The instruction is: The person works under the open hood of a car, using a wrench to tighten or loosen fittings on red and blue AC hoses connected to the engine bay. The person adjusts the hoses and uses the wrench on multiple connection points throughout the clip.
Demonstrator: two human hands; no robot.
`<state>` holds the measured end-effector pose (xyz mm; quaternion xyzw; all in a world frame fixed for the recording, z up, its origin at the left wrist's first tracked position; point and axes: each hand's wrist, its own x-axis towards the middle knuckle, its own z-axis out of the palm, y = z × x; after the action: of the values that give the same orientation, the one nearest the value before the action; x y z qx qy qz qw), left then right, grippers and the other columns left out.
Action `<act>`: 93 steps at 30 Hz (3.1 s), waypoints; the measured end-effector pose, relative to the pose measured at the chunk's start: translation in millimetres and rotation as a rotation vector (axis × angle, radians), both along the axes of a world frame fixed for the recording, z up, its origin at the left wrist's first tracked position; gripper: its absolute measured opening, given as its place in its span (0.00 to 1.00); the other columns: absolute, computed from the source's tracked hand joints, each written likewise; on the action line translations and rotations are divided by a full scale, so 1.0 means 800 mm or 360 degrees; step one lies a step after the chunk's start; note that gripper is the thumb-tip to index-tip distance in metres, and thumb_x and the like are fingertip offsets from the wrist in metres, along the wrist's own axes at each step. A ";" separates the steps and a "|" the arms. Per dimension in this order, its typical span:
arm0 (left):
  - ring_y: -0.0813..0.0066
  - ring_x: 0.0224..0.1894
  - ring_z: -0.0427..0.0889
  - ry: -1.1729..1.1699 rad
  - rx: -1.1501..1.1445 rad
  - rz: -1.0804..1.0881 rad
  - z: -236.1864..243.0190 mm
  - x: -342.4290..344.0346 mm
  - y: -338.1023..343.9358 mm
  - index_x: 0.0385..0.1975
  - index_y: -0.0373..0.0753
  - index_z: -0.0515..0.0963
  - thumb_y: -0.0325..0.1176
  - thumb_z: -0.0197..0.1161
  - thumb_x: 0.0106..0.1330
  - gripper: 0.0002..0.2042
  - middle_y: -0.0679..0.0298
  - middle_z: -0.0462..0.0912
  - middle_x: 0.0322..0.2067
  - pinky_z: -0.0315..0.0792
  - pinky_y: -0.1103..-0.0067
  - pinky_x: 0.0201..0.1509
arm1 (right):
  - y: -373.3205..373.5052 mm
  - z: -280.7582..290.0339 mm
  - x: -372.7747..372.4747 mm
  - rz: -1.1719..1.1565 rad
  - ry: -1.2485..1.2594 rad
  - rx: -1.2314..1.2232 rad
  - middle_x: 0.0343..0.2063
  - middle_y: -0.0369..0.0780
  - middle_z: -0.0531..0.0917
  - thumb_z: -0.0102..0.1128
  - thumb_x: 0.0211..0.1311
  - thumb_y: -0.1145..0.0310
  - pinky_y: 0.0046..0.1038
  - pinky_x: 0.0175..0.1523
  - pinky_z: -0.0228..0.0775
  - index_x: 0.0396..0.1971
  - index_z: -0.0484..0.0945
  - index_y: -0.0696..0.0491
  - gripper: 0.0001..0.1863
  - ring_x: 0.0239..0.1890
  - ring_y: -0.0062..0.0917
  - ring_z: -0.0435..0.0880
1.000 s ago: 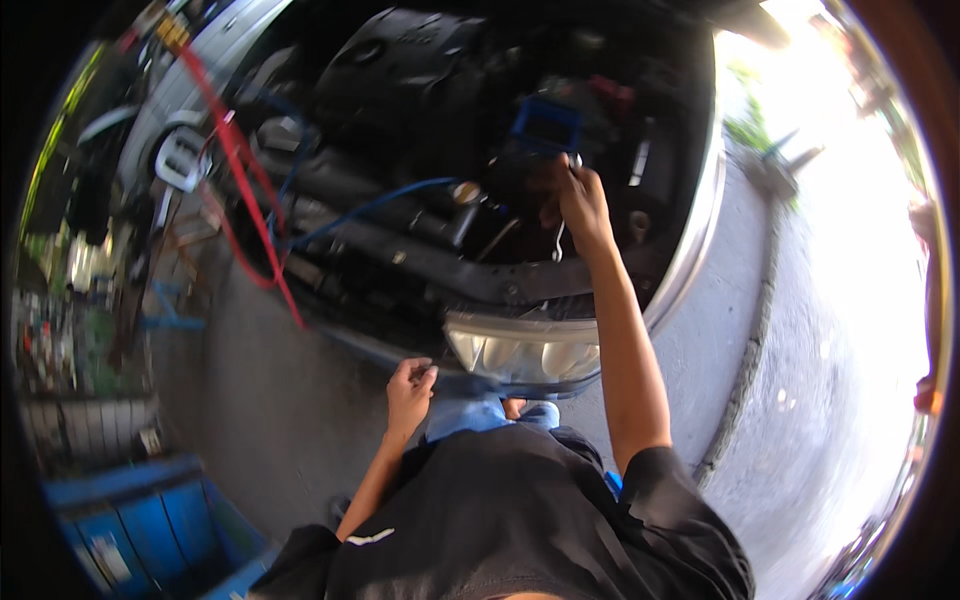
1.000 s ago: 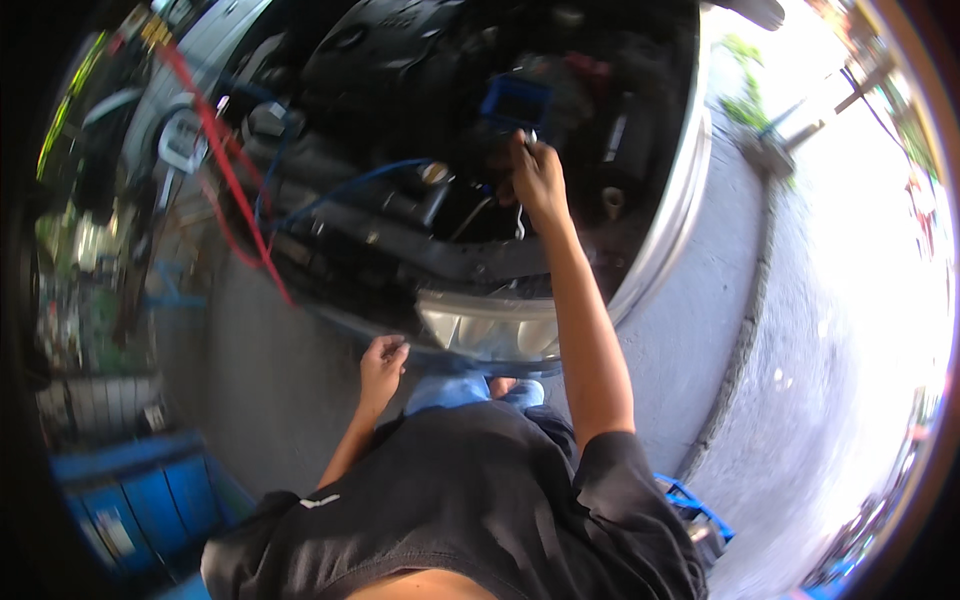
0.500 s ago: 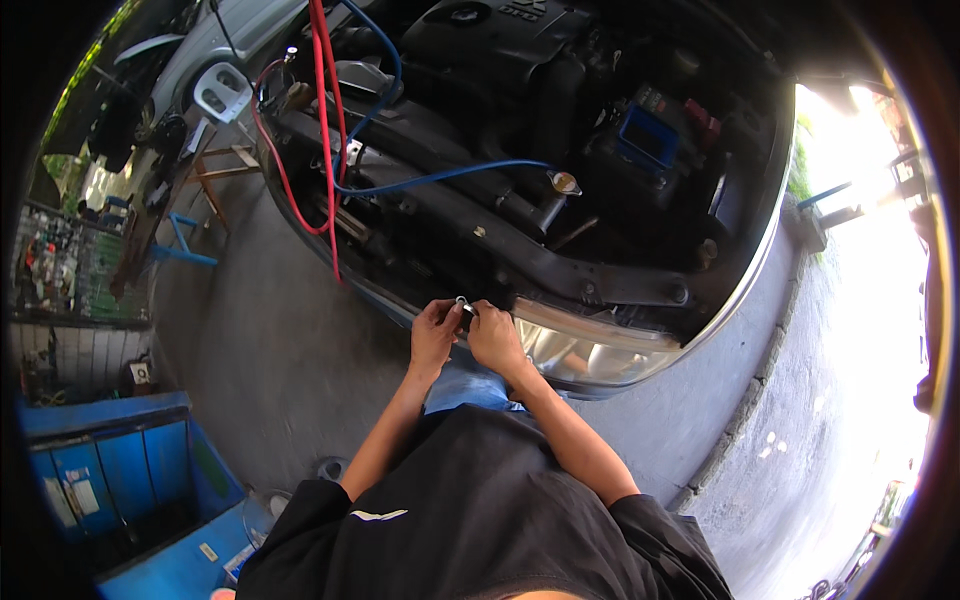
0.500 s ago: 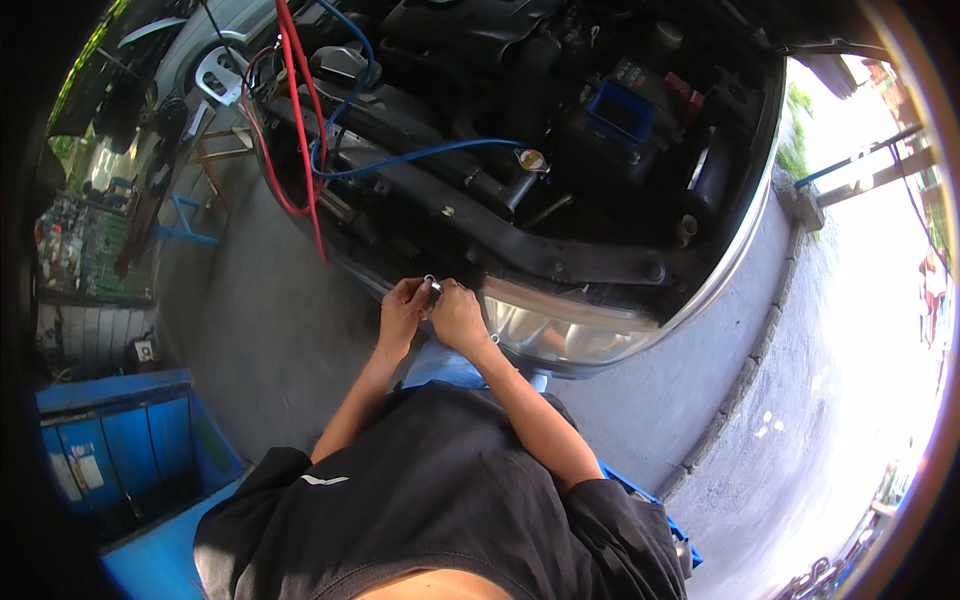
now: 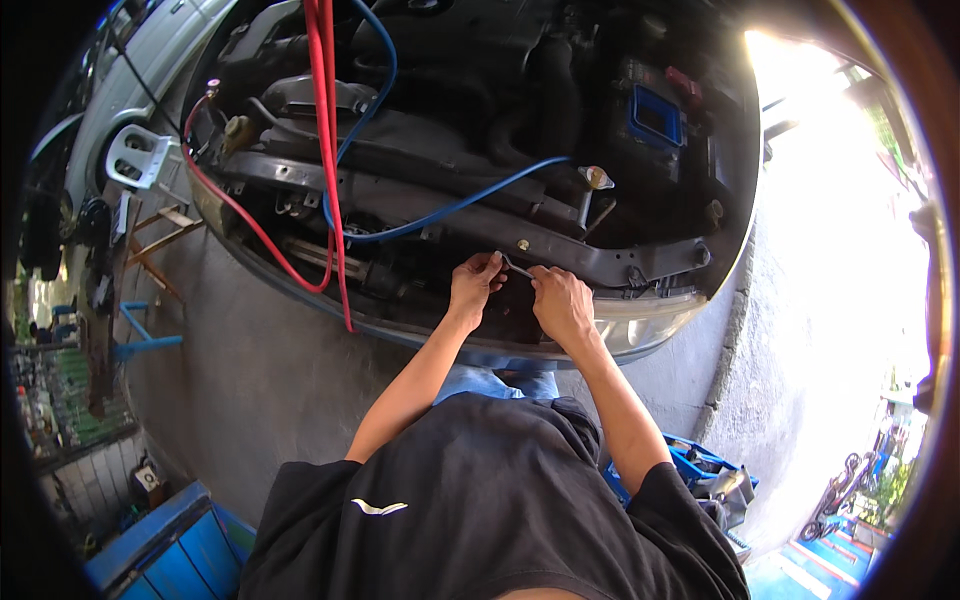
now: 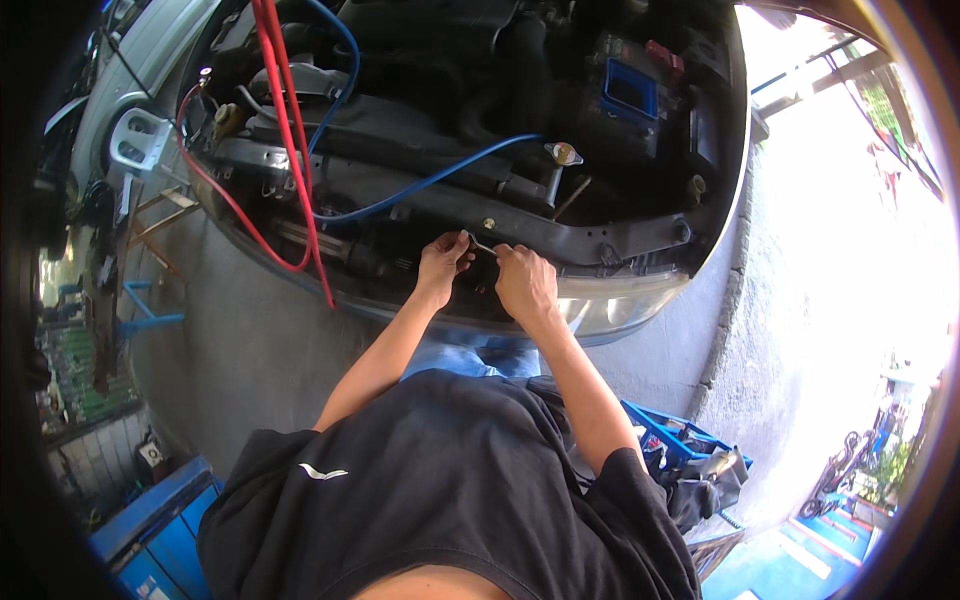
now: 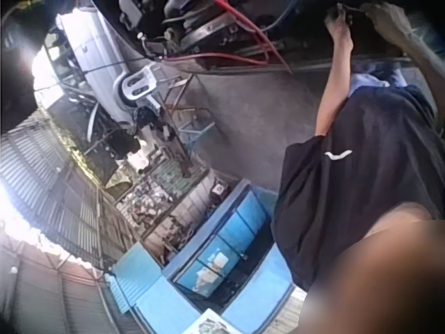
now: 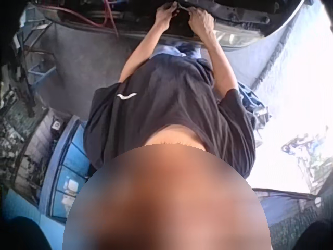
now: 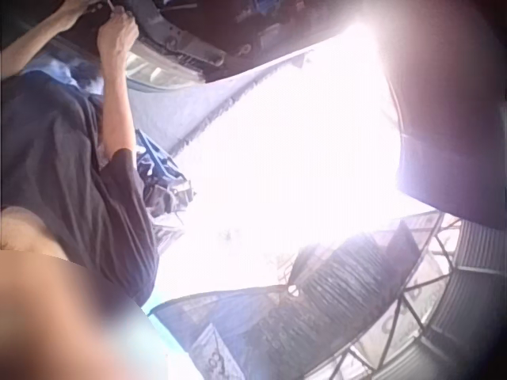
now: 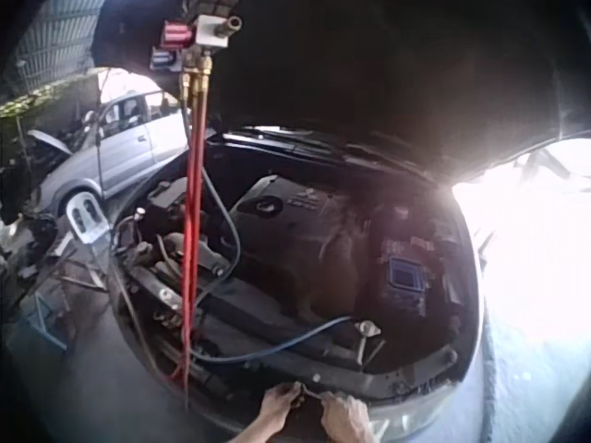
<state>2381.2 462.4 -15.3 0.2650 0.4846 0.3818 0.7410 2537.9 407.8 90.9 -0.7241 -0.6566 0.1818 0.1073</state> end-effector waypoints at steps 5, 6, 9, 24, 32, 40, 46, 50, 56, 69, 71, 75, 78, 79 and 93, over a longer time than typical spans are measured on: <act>0.85 0.33 0.81 -0.0049 -0.0054 -0.0006 0.000 -0.002 0.007 0.41 0.39 0.84 0.43 0.70 0.73 0.13 0.70 0.86 0.34 0.75 0.86 0.38 | 0.011 0.004 -0.004 -0.0002 -0.0086 0.0120 0.37 0.47 0.87 0.57 0.70 0.68 0.49 0.47 0.80 0.45 0.87 0.51 0.11 0.40 0.50 0.88; 0.85 0.33 0.81 -0.0064 -0.0042 -0.0029 0.000 -0.004 0.008 0.42 0.39 0.84 0.43 0.70 0.74 0.13 0.70 0.86 0.34 0.75 0.86 0.38 | 0.012 0.005 -0.004 -0.0012 -0.0095 0.0091 0.37 0.48 0.88 0.57 0.70 0.68 0.49 0.47 0.80 0.45 0.87 0.51 0.11 0.40 0.49 0.88; 0.84 0.33 0.81 -0.0143 -0.0060 -0.0082 0.000 -0.011 0.011 0.43 0.39 0.83 0.42 0.70 0.74 0.12 0.71 0.85 0.34 0.75 0.86 0.38 | 0.010 0.004 -0.004 -0.0026 -0.0082 0.0012 0.36 0.48 0.88 0.58 0.70 0.69 0.49 0.48 0.80 0.45 0.87 0.52 0.11 0.41 0.49 0.88; 0.80 0.41 0.83 0.0558 0.0488 -0.0729 -0.018 -0.045 -0.006 0.51 0.35 0.85 0.41 0.69 0.74 0.16 0.64 0.88 0.38 0.75 0.80 0.47 | -0.013 -0.147 -0.075 -0.1215 0.2085 -0.0626 0.37 0.43 0.84 0.50 0.76 0.67 0.35 0.44 0.82 0.46 0.79 0.62 0.14 0.37 0.33 0.86; 0.62 0.34 0.90 0.1088 0.0478 -0.1170 0.037 -0.101 -0.014 0.68 0.32 0.68 0.39 0.61 0.78 0.24 0.52 0.89 0.47 0.82 0.71 0.33 | 0.007 -0.135 -0.102 -0.1340 0.2701 -0.0624 0.34 0.41 0.83 0.43 0.80 0.69 0.35 0.43 0.82 0.44 0.76 0.60 0.12 0.33 0.28 0.84; 0.66 0.26 0.89 0.1318 0.0804 -0.1159 0.059 -0.093 0.017 0.64 0.29 0.74 0.36 0.61 0.78 0.21 0.50 0.91 0.43 0.79 0.71 0.28 | 0.026 -0.132 -0.113 -0.1454 0.2867 -0.0509 0.35 0.46 0.86 0.43 0.81 0.68 0.36 0.44 0.83 0.46 0.75 0.61 0.13 0.35 0.33 0.88; 0.59 0.31 0.91 0.1334 0.0697 -0.1113 0.117 -0.072 0.021 0.61 0.28 0.77 0.36 0.62 0.77 0.20 0.47 0.91 0.42 0.82 0.68 0.35 | 0.037 -0.108 -0.097 -0.1577 0.3068 -0.0496 0.34 0.47 0.85 0.45 0.80 0.66 0.40 0.44 0.83 0.44 0.75 0.62 0.14 0.33 0.38 0.89; 0.49 0.44 0.90 0.1445 0.1300 -0.1096 0.123 -0.063 0.019 0.59 0.29 0.79 0.34 0.62 0.76 0.18 0.43 0.89 0.44 0.82 0.64 0.48 | 0.031 -0.099 -0.084 -0.1494 0.3256 -0.0513 0.36 0.47 0.86 0.43 0.80 0.65 0.42 0.49 0.81 0.47 0.74 0.60 0.14 0.36 0.40 0.89; 0.47 0.49 0.89 0.1531 0.1188 -0.1234 0.118 -0.068 0.015 0.59 0.31 0.80 0.35 0.63 0.74 0.19 0.42 0.88 0.45 0.81 0.63 0.53 | 0.028 -0.107 -0.085 -0.1469 0.3028 -0.0545 0.32 0.46 0.86 0.48 0.79 0.65 0.39 0.45 0.82 0.43 0.77 0.61 0.14 0.33 0.37 0.88; 0.80 0.38 0.87 0.0603 0.0350 -0.1303 0.055 -0.093 0.000 0.56 0.29 0.81 0.33 0.68 0.75 0.16 0.63 0.89 0.38 0.78 0.81 0.41 | -0.026 -0.069 -0.074 -0.0792 0.1502 0.0393 0.26 0.38 0.85 0.63 0.76 0.65 0.25 0.33 0.75 0.41 0.86 0.61 0.13 0.26 0.18 0.81; 0.81 0.37 0.85 0.0528 0.0419 -0.1176 0.049 -0.085 -0.002 0.56 0.30 0.81 0.31 0.67 0.75 0.15 0.64 0.88 0.37 0.78 0.83 0.41 | -0.023 -0.058 -0.067 -0.0959 0.1578 0.0252 0.24 0.37 0.84 0.61 0.78 0.65 0.22 0.30 0.75 0.40 0.84 0.63 0.14 0.24 0.17 0.82; 0.81 0.35 0.84 0.0293 0.0293 -0.0757 0.035 -0.065 0.006 0.55 0.30 0.82 0.31 0.66 0.76 0.14 0.65 0.88 0.36 0.78 0.83 0.42 | -0.011 -0.045 -0.051 -0.1130 0.1801 0.0173 0.28 0.42 0.88 0.62 0.77 0.64 0.23 0.28 0.81 0.37 0.81 0.64 0.15 0.30 0.23 0.91; 0.78 0.37 0.85 0.0129 0.0091 -0.0507 0.020 -0.046 0.021 0.53 0.32 0.81 0.32 0.66 0.76 0.12 0.65 0.87 0.38 0.79 0.80 0.45 | -0.007 -0.042 -0.047 -0.1170 0.1947 0.0240 0.31 0.44 0.89 0.64 0.77 0.62 0.24 0.31 0.83 0.38 0.80 0.62 0.15 0.33 0.26 0.92; 0.77 0.38 0.87 0.0053 0.0013 -0.0401 0.015 -0.039 0.023 0.53 0.32 0.81 0.32 0.66 0.76 0.12 0.64 0.88 0.39 0.80 0.80 0.45 | -0.009 -0.042 -0.046 -0.1145 0.2021 0.0262 0.33 0.44 0.90 0.65 0.76 0.61 0.24 0.33 0.84 0.39 0.80 0.61 0.15 0.38 0.28 0.93; 0.73 0.43 0.89 -0.0430 -0.0205 -0.0144 -0.014 -0.020 0.013 0.46 0.40 0.80 0.33 0.67 0.76 0.07 0.59 0.89 0.45 0.81 0.81 0.46 | -0.021 -0.055 -0.034 -0.1144 0.2309 0.0280 0.40 0.47 0.91 0.63 0.76 0.66 0.26 0.38 0.85 0.44 0.81 0.59 0.10 0.43 0.30 0.93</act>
<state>2365.4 472.9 -26.8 0.1847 0.3916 0.3482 0.8314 2510.4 391.0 47.2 -0.5816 -0.1629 0.5079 0.6142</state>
